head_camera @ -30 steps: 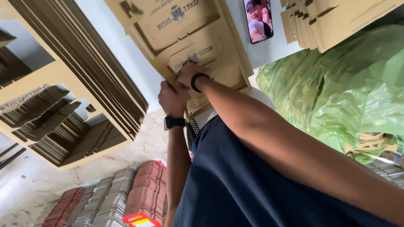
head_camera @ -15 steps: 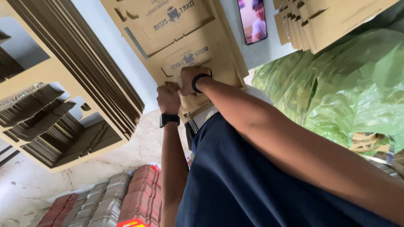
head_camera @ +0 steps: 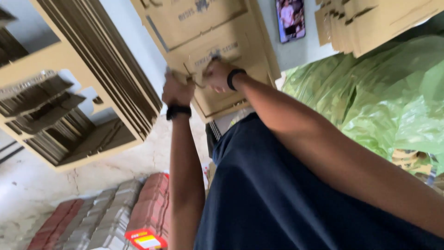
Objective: Folding cardboard inserts and assembling them into a larger packaging structure.
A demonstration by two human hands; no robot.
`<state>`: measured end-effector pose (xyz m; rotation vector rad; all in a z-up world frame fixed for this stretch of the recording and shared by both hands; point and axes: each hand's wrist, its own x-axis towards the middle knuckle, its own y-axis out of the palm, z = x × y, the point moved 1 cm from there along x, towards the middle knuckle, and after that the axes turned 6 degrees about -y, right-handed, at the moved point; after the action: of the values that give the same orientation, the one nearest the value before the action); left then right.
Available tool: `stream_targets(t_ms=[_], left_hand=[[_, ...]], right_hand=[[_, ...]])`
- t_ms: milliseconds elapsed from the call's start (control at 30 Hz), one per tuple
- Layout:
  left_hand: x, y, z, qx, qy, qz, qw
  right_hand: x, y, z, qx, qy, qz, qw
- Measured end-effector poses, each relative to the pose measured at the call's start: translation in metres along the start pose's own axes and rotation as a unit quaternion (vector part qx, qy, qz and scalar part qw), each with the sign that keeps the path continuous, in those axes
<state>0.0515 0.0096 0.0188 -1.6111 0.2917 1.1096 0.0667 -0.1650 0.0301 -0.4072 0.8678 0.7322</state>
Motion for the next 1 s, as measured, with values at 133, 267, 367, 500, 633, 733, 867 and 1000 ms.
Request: stream_targets(t_ms=[133,267,367,500,633,733,867,1000], left_hand=[[0.016,-0.002,-0.004,-0.008,0.083,0.011,0.996],[0.016,-0.003,-0.014,0.033,0.071,0.009,0.997],[0.014,0.007,-0.025,0.114,0.074,0.001,0.991],[0.029,0.034,-0.03,0.12,0.092,-0.073,0.986],[0.048,0.069,-0.034,0.268,0.157,-0.197,0.93],[0.049,0.071,-0.038,0.284,0.155,-0.18,0.929],[0.041,0.064,-0.042,0.322,0.168,-0.165,0.917],[0.05,0.078,-0.041,0.347,0.153,-0.201,0.903]], right_hand=[[0.017,0.012,-0.005,0.116,0.034,-0.116,0.986],[0.015,0.008,0.01,0.109,0.07,-0.133,0.983],[0.005,0.008,0.026,0.106,0.082,-0.153,0.979],[-0.011,0.0,0.05,0.142,0.147,-0.129,0.97],[-0.001,0.001,0.041,0.139,0.162,-0.142,0.967],[0.002,0.001,0.033,0.145,0.149,-0.145,0.967],[0.014,0.002,0.023,0.128,0.16,-0.142,0.968],[0.025,0.004,0.011,0.113,0.151,-0.141,0.972]])
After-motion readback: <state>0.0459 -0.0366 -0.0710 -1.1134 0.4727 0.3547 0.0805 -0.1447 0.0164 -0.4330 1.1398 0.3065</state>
